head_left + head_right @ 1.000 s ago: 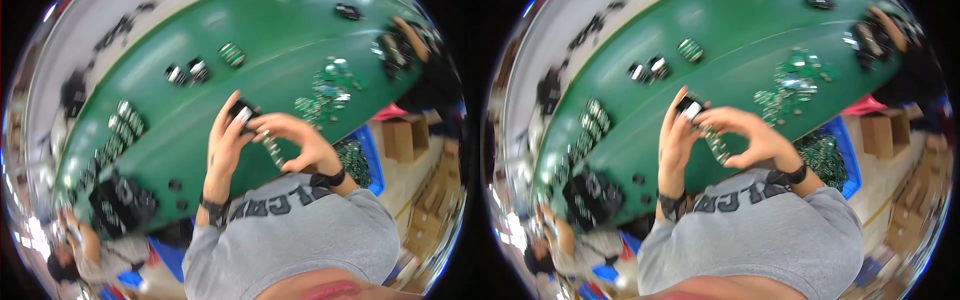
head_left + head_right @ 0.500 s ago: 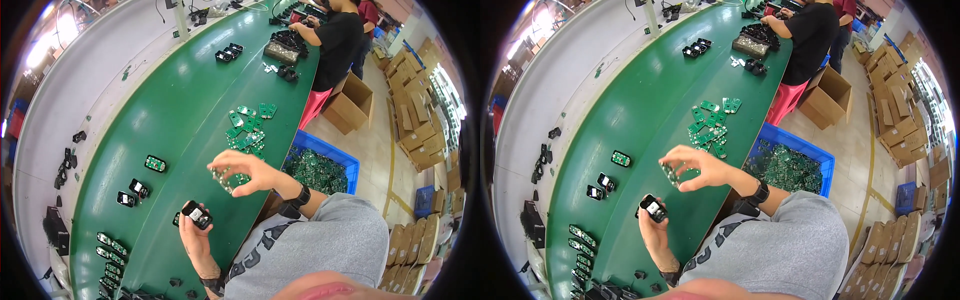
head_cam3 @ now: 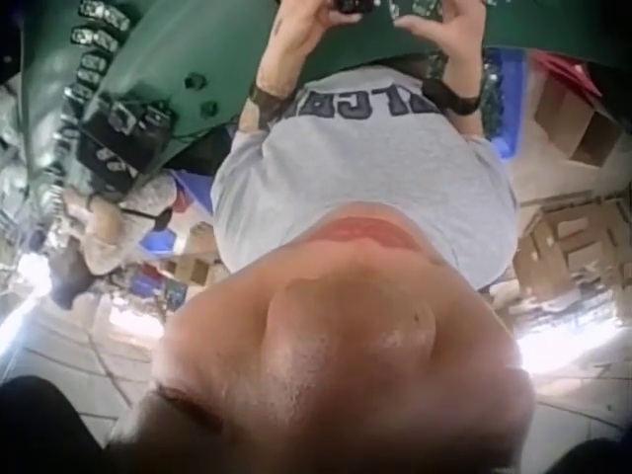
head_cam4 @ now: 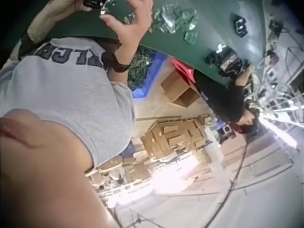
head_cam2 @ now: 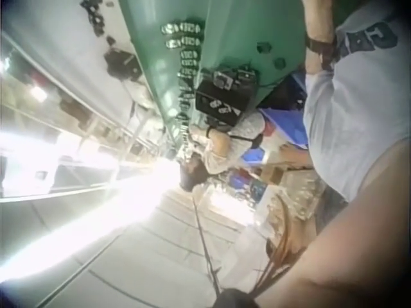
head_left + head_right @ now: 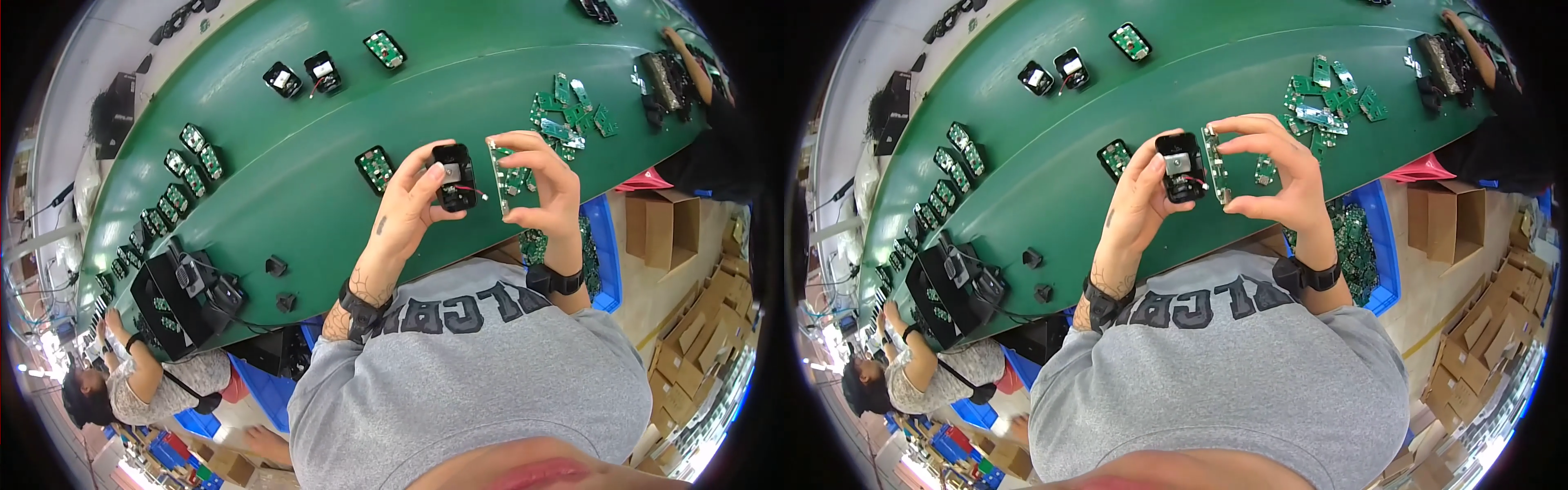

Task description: The person picks up a circuit board and a black plastic housing, inserts the board into the housing by hand, and places the assembled unit onto the green conveyor belt. They then reach into a blue bin to retrieve more circuit boards and place them onto the belt.

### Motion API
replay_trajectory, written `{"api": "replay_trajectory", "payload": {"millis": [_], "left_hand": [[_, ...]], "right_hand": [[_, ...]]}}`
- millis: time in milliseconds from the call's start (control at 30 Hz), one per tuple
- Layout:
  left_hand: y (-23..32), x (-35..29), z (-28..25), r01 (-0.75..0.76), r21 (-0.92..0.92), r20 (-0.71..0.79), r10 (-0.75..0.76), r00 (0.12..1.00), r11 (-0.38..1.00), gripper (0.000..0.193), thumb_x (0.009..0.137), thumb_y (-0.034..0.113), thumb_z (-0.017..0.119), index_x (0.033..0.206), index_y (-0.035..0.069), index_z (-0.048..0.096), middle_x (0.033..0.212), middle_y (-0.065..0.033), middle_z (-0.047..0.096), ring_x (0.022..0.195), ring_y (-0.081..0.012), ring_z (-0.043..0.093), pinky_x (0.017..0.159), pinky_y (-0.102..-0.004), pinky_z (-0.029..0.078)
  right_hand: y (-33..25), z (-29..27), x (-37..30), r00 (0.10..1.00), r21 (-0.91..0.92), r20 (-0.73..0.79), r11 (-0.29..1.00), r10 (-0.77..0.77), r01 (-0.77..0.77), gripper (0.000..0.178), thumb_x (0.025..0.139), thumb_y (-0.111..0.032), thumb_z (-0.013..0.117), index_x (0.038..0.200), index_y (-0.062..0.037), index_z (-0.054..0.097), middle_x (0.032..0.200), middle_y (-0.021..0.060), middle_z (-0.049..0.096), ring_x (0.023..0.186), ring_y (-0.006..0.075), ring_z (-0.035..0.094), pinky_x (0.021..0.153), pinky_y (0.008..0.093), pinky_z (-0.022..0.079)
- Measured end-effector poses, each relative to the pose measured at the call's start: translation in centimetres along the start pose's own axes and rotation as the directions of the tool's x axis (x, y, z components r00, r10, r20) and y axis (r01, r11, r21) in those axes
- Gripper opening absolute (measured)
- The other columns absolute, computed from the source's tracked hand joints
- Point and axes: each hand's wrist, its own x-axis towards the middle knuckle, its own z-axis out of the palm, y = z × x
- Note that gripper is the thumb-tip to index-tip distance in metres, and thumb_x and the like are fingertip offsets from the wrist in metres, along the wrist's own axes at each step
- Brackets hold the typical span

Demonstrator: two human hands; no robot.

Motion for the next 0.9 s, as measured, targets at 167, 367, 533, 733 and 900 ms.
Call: {"api": "replay_trajectory", "payload": {"millis": [167, 367, 533, 733, 900], "left_hand": [[-0.1, -0.1, 0.0, -0.037, -0.029, 0.01, 0.037, 0.999, 0.999, 0.044, 0.097, 0.029, 0.06, 0.134, 0.009, 0.05, 0.119, -0.0083, 0.059, 0.104, -0.0172, 0.064, 0.073, -0.0332, 0.063], [-0.5, 0.0, 0.4, -0.058, 0.002, -0.003, 0.058, 0.998, 0.998, 0.045, 0.097, 0.027, 0.061, 0.135, 0.008, 0.049, 0.122, -0.0093, 0.058, 0.105, -0.0186, 0.063, 0.073, -0.0319, 0.062], [0.0, -0.2, 0.8, 0.015, 0.043, -0.003, -0.015, 1.0, 0.999, 0.047, 0.095, 0.02, 0.063, 0.137, 0.006, 0.047, 0.117, -0.0126, 0.061, 0.102, -0.0199, 0.065, 0.078, -0.0355, 0.061], [-0.6, -0.3, 0.5, -0.04, 0.128, 0.021, 0.037, 0.999, 0.991, 0.048, 0.09, 0.001, 0.056, 0.137, 0.007, 0.046, 0.116, -0.0147, 0.064, 0.098, -0.0207, 0.068, 0.078, -0.0347, 0.06], [-1.4, 0.3, 0.1, -0.05, 0.137, 0.015, 0.049, 0.999, 0.989, 0.052, 0.088, -0.003, 0.051, 0.138, 0.007, 0.045, 0.115, -0.0137, 0.064, 0.096, -0.0207, 0.068, 0.078, -0.0335, 0.06]], "right_hand": [[-0.4, 0.6, 0.2, 0.991, -0.127, 0.03, 0.983, -0.13, 0.133, 0.055, 0.063, -0.028, 0.086, 0.107, -0.0029, 0.066, 0.122, 0.0208, 0.063, 0.116, 0.0368, 0.056, 0.099, 0.0475, 0.041], [-0.7, 1.8, 0.5, 0.994, -0.373, 0.066, 0.921, -0.092, 0.11, 0.048, 0.064, -0.026, 0.084, 0.108, -0.011, 0.07, 0.124, 0.011, 0.064, 0.122, 0.0361, 0.053, 0.101, 0.0489, 0.041], [-1.3, 1.6, 0.7, 0.989, -0.427, 0.143, 0.9, -0.031, 0.09, 0.046, 0.063, -0.019, 0.083, 0.107, -0.0151, 0.071, 0.131, 0.0097, 0.058, 0.131, 0.0365, 0.045, 0.105, 0.0493, 0.038], [-2.5, 1.6, 0.5, 0.977, -0.491, 0.177, 0.871, 0.118, -0.016, 0.045, 0.064, -0.009, 0.081, 0.108, -0.0158, 0.071, 0.137, 0.0099, 0.053, 0.137, 0.0378, 0.038, 0.108, 0.0505, 0.035], [-1.8, 1.9, 0.4, 0.968, -0.396, 0.172, 0.913, 0.184, -0.104, 0.042, 0.065, -0.007, 0.08, 0.105, -0.0138, 0.071, 0.138, 0.011, 0.052, 0.138, 0.0374, 0.038, 0.109, 0.0504, 0.034]]}}
